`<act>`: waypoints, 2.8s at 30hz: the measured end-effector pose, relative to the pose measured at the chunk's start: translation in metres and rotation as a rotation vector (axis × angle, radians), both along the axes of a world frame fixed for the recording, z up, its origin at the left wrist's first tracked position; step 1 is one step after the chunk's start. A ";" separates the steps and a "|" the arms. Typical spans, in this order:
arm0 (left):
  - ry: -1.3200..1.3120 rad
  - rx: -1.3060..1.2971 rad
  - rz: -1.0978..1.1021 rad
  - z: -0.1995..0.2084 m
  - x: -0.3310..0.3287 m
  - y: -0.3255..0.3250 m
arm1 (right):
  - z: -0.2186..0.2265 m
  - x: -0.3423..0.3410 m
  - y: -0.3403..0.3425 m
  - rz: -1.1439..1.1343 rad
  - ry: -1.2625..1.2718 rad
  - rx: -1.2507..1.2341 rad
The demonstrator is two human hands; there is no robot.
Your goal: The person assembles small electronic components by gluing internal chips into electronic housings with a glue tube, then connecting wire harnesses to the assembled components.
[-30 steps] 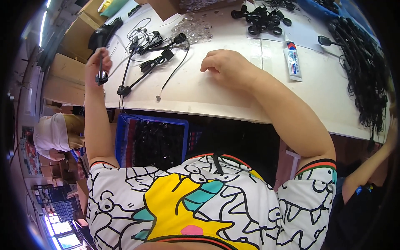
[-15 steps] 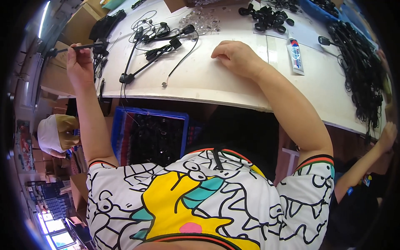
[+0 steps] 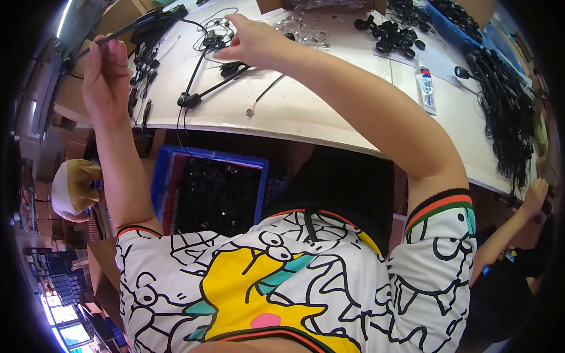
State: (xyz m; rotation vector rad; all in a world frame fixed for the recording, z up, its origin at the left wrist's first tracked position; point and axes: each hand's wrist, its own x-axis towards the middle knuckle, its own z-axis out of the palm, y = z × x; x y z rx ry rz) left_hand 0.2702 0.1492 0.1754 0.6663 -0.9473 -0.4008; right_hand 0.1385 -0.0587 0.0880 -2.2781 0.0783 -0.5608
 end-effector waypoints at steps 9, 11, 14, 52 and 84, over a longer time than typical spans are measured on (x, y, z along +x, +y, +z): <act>0.031 0.004 0.431 0.011 0.061 0.034 | -0.047 0.020 -0.008 -0.162 0.298 -0.667; 0.072 0.106 0.503 0.011 0.069 0.032 | -0.051 0.021 -0.015 -0.213 0.277 -0.824; 0.067 0.281 0.455 -0.004 0.116 0.045 | -0.054 0.023 -0.022 -0.157 0.260 -0.849; -0.223 1.167 0.731 -0.133 0.137 -0.044 | 0.060 0.002 -0.015 0.050 -0.383 0.414; -0.683 0.917 0.256 -0.115 -0.074 -0.073 | 0.097 -0.161 0.006 0.006 -0.447 0.933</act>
